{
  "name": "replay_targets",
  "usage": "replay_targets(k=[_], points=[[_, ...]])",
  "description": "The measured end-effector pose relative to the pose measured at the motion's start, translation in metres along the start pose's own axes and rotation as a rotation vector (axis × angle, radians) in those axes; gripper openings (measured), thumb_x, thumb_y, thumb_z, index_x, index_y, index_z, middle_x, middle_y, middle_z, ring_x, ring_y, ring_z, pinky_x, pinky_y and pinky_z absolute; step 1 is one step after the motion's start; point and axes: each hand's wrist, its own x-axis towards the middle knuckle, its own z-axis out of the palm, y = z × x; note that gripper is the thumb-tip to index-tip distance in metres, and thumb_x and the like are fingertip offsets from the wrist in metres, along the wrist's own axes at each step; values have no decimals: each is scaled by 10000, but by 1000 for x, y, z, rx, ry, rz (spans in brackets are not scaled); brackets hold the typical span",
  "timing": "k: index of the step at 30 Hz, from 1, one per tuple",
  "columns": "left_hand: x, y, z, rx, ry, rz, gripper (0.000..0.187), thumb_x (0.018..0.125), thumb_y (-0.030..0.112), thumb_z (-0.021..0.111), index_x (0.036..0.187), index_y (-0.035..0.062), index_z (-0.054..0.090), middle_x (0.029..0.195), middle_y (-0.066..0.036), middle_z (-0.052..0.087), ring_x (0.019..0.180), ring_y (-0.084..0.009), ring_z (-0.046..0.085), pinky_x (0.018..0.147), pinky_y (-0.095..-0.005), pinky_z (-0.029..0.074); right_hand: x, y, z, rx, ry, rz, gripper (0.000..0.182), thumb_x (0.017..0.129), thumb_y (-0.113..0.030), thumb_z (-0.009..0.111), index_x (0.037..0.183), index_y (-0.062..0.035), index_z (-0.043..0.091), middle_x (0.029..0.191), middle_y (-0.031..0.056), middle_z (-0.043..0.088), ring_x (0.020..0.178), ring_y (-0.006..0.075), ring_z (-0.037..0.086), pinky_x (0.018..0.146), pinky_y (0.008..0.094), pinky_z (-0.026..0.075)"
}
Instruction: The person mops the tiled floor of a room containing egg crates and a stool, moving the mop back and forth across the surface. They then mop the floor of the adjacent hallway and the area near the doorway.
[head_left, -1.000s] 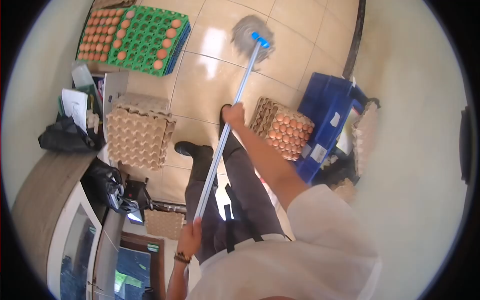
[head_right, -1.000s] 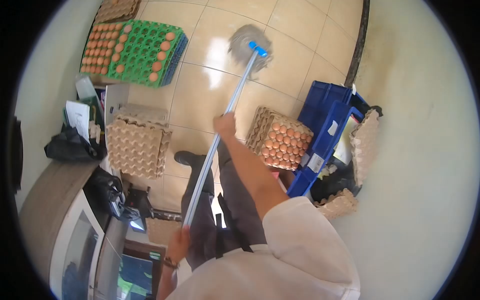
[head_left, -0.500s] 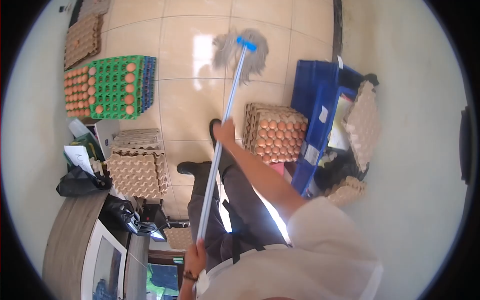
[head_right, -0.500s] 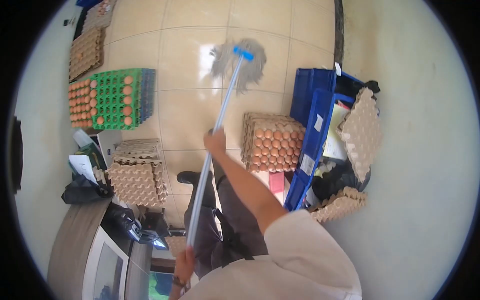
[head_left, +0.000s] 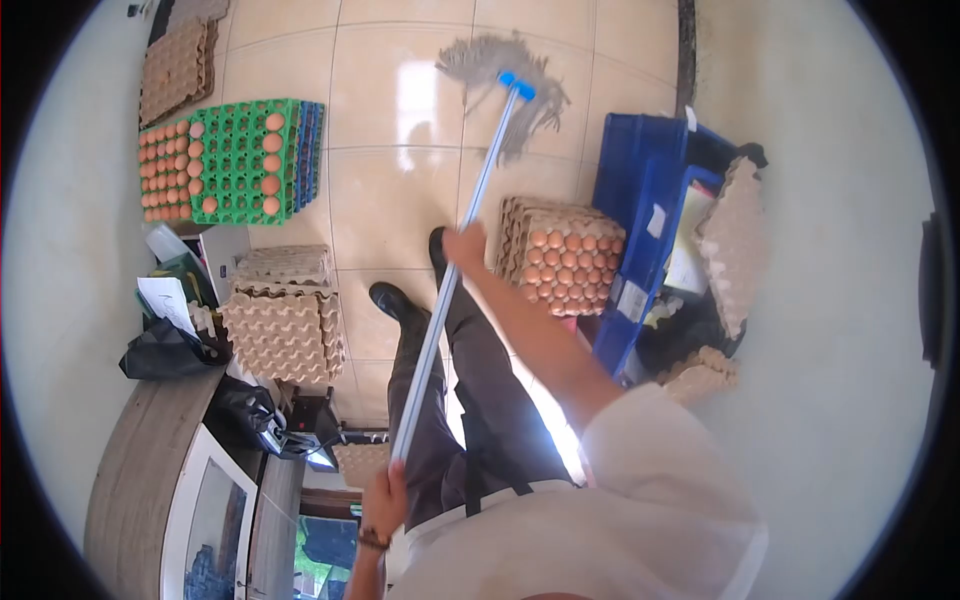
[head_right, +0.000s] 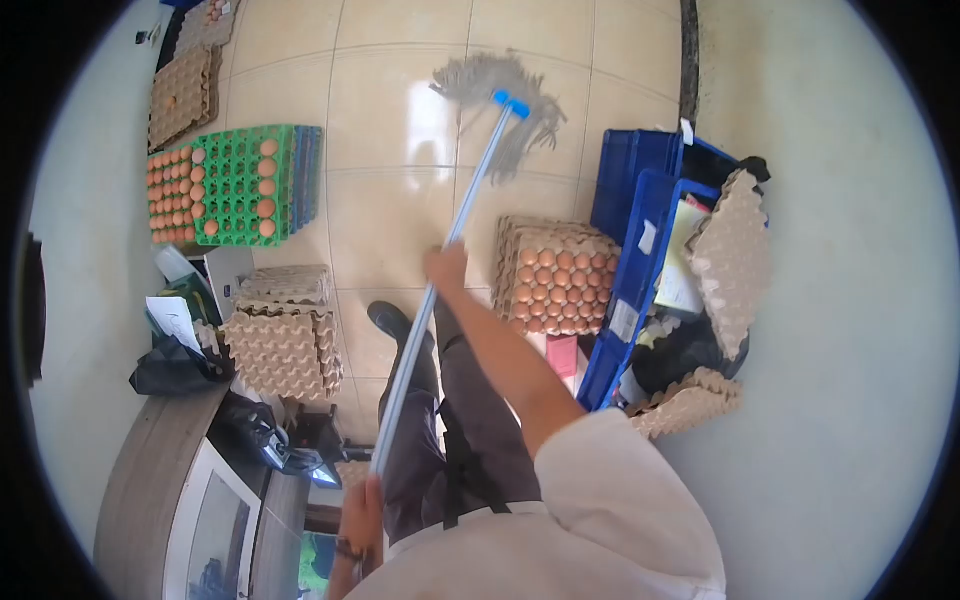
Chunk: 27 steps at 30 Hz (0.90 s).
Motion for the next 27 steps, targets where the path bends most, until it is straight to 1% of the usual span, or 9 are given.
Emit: replay_targets(k=[4, 9, 12, 14, 16, 20, 23, 25, 27], points=[[15, 10, 13, -129, -90, -22, 505, 954, 389, 359, 742, -26, 553, 613, -200, 544, 581, -346, 559, 502, -423, 391, 4, -45, -39, -6, 43, 47, 356, 728, -247, 571, 796, 96, 510, 803, 309, 593, 830, 444, 600, 714, 472, 481], [-114, -70, -14, -108, -210, -264, 491, 939, 401, 380, 732, -11, 550, 593, -200, 541, 553, -349, 562, 490, -425, 401, -149, 29, 8, -118, -197, 117, 489, 734, -223, 572, 1091, 87, 450, 1069, 325, 530, 1047, 442, 516, 908, 463, 414], [-108, -95, -13, 107, 5, -7, 473, 925, 389, 422, 673, 4, 532, 579, -166, 526, 483, -259, 494, 478, -412, 339, -158, 6, 12, -78, -229, 230, 508, 722, -223, 582, 1086, 103, 444, 1070, 331, 529, 1041, 436, 522, 915, 459, 411], [-65, -110, -2, 24, -95, -125, 440, 939, 353, 404, 722, -8, 533, 590, -164, 527, 485, -254, 489, 474, -408, 344, -114, 16, 22, -77, -120, 109, 475, 713, -225, 588, 1021, 116, 466, 1025, 328, 551, 986, 439, 551, 864, 463, 444], [-5, -45, -12, -69, -64, -61, 471, 947, 381, 374, 748, -11, 545, 625, -223, 554, 618, -413, 564, 508, -451, 391, -50, -4, 12, -93, -41, 58, 377, 715, -196, 573, 951, 88, 496, 924, 279, 594, 886, 426, 593, 757, 454, 491], [17, -33, 7, -122, -65, -36, 478, 947, 383, 380, 735, -14, 541, 593, -195, 540, 581, -376, 556, 503, -438, 384, -8, -37, -19, -134, -5, 128, 321, 711, -194, 577, 874, 78, 526, 874, 255, 605, 837, 399, 609, 709, 449, 503], [-55, -57, 1, -50, 16, -169, 500, 938, 400, 392, 687, -8, 537, 544, -166, 507, 530, -307, 541, 487, -422, 370, -85, 17, 14, -55, -6, 70, 434, 716, -245, 591, 959, 106, 513, 919, 320, 588, 928, 434, 581, 793, 466, 469], [-99, -79, -26, -64, -180, -390, 507, 930, 411, 402, 659, 2, 528, 524, -156, 491, 514, -265, 527, 472, -401, 354, -159, 2, 15, -120, -157, 194, 444, 731, -209, 577, 1044, 89, 473, 1009, 308, 574, 964, 437, 566, 849, 458, 459], [-123, -65, -40, -187, -73, -423, 409, 932, 377, 454, 1004, -7, 574, 799, -244, 544, 749, -317, 526, 616, -448, 400, -177, -9, 18, -93, -277, 263, 394, 728, -156, 543, 1016, 102, 473, 1016, 333, 555, 992, 434, 555, 866, 458, 451]])
